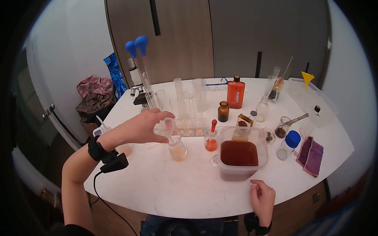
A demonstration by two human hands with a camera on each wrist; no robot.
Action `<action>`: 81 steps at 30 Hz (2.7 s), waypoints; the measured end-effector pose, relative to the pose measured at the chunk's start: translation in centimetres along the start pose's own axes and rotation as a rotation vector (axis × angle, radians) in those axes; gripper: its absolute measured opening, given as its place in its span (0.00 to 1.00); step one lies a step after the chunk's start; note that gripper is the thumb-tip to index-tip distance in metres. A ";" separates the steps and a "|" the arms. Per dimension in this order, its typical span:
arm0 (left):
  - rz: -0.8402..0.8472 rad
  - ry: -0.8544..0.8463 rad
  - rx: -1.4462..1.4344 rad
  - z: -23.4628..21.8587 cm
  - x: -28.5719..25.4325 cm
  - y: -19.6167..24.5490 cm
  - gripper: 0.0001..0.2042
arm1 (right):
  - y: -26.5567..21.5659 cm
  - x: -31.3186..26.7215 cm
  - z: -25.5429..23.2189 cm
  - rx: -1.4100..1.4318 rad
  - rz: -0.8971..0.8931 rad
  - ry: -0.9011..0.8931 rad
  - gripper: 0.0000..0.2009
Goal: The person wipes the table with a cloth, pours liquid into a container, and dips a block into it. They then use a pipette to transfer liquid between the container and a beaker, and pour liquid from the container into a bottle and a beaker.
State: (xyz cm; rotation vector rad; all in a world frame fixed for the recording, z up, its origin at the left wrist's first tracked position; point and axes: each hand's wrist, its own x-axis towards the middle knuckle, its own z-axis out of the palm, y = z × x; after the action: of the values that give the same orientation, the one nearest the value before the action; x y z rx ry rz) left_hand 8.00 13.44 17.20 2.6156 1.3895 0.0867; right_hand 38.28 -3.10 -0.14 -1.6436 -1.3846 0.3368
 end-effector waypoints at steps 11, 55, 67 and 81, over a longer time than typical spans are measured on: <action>0.204 0.091 -0.120 2.6 -4.3 -3.4 0.44 | -5.3 1.9 -9.2 -0.171 -0.089 0.160 0.05; 0.318 -0.133 0.029 9.9 -5.0 -6.6 0.25 | -5.6 21.3 -6.0 0.111 0.050 0.155 0.19; 0.325 -0.063 -0.007 10.6 -5.0 -6.3 0.23 | -4.2 -0.6 -0.8 -0.140 0.128 -0.091 0.58; 0.382 0.002 0.018 11.2 -5.6 -6.3 0.24 | -6.2 2.8 5.7 0.085 0.087 0.237 0.60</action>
State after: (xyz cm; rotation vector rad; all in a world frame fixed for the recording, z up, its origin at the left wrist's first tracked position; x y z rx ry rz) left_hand 1.19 10.81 5.18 2.8601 0.8767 0.1263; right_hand 31.30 1.59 2.58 -1.6195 -1.1105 0.2386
